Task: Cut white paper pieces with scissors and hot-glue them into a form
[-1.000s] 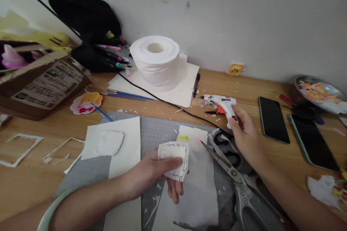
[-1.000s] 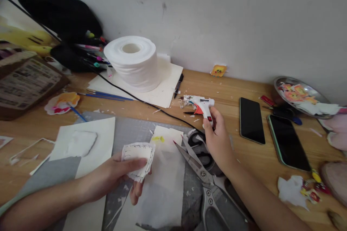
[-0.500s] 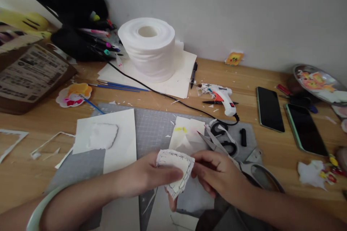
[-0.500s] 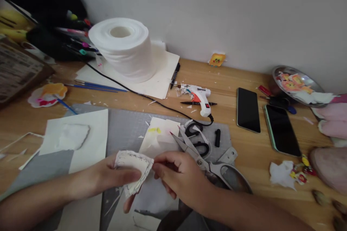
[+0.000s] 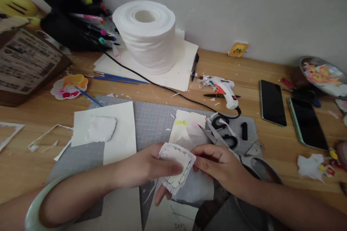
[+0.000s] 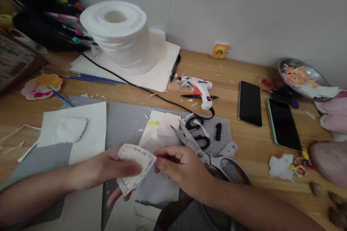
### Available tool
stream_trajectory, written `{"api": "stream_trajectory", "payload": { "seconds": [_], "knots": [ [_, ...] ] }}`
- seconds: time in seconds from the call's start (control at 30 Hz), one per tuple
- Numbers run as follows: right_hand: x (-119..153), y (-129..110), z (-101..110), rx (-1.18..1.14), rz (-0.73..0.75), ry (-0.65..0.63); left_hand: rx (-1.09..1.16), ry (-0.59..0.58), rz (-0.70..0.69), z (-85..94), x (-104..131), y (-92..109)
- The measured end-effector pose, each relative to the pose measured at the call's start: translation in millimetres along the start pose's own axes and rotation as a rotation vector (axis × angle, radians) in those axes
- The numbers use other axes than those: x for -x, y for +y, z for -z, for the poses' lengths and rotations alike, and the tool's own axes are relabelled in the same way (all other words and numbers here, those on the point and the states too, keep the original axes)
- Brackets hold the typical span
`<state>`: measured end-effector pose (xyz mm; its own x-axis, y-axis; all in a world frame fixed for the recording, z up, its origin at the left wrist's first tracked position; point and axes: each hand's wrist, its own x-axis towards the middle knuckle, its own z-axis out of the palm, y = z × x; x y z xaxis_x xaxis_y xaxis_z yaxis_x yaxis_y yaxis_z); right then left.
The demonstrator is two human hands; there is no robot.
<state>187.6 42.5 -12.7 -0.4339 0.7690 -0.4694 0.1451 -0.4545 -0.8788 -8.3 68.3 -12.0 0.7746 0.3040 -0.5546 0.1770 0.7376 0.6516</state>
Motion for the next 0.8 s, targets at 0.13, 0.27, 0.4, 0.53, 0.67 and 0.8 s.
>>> {"api": "stream_trajectory", "payload": {
  "seconds": [0.13, 0.27, 0.4, 0.53, 0.67, 0.8],
  "knots": [
    [0.8, -2.3, 0.2, 0.011, 0.009, -0.003, -0.002, -0.014, -0.01, 1.8, -1.8, -1.0],
    [1.2, -1.9, -0.1, 0.034, 0.007, 0.0, -0.019, 0.014, -0.014, 1.4, -1.6, -2.0],
    [1.0, -1.1, -1.0, 0.052, 0.006, 0.003, -0.039, 0.026, -0.014, 1.1, -0.9, -3.9],
    [1.1, -1.0, -2.3, 0.094, 0.009, 0.035, -0.075, 0.025, -0.009, 0.0, -1.4, -4.4],
    [1.5, 0.6, -3.7, 0.108, 0.006, 0.044, -0.152, 0.036, -0.012, -2.5, -1.5, -4.2],
    [2.2, 3.2, -3.8, 0.091, -0.01, 0.046, -0.231, 0.053, -0.023, -4.9, -0.7, -4.5]
  ]
}}
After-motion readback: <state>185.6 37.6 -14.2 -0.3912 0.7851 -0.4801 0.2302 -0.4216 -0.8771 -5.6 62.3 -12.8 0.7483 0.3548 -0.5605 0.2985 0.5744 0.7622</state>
